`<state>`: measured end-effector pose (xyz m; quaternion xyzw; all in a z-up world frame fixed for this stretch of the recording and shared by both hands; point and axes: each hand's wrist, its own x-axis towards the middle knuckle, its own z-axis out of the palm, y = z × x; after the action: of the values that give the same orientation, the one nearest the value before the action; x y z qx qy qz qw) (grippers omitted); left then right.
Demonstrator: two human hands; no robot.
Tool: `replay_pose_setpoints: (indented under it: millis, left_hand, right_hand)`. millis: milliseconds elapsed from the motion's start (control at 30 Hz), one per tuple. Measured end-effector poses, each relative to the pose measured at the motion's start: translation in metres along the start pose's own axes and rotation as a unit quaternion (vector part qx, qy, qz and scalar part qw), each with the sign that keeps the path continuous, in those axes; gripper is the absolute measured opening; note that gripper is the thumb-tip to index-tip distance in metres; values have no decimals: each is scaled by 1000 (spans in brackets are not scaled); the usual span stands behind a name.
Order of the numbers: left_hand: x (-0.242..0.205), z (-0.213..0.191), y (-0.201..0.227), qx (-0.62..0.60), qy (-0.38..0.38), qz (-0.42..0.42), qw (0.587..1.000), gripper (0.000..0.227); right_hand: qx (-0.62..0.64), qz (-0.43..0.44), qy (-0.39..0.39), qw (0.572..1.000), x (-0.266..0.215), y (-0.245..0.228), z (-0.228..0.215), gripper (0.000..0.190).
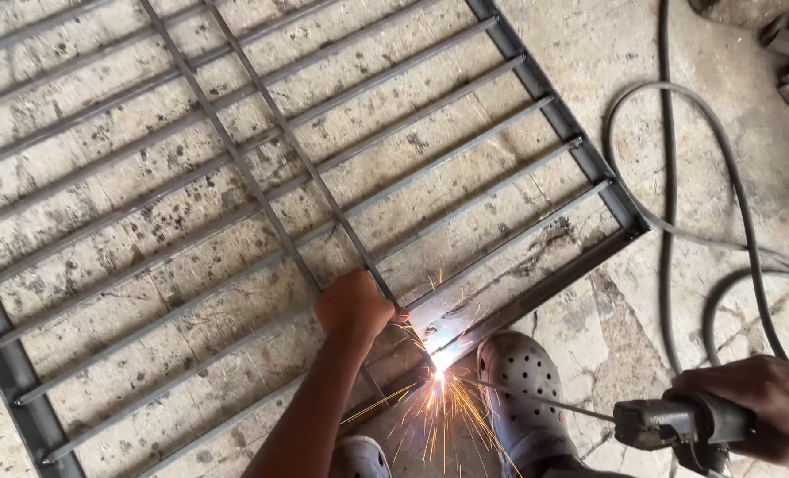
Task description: The recorder uses a measuring tape to align joints on a metal grate and then performs arc welding to secure the structure.
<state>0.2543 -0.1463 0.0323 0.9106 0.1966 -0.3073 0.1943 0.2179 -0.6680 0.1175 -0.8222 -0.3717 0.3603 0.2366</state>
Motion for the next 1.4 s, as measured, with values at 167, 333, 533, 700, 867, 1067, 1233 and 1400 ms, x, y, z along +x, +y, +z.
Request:
replay_pose_setpoints:
  millis: [167,333,533,700,867,1067,1233,1400]
  left_hand:
    - [-4,0,0,-1,-8,-1,1000,61]
    - [5,1,-1,-4,13,39,999,57]
    - [1,13,-40,-83,175,163,968,33]
    - [-11,-14,-73,-205,264,74,940,29]
    - [5,-1,-106,-257,140,-31,956,30]
    - [0,-8,-105,-257,113,-4,960,31]
    - [-1,-11,-96,-234,100,-65,965,29]
    - [-3,-13,-91,-244,89,-87,962,27]
  right_hand:
    - [23,-34,29,999,-4,10,11,39]
    - [4,-11,12,1000,-2,5,4,46]
    - [11,-60,14,998,-1,21,7,48]
    - [26,-92,41,995,19,10,28,39]
    - [23,-57,28,998,39,-19,33,41]
    - [5,-82,12,997,44,-30,29,43]
    - [47,-66,56,995,29,1,47,42]
    - [18,-56,-4,998,46,-32,25,42]
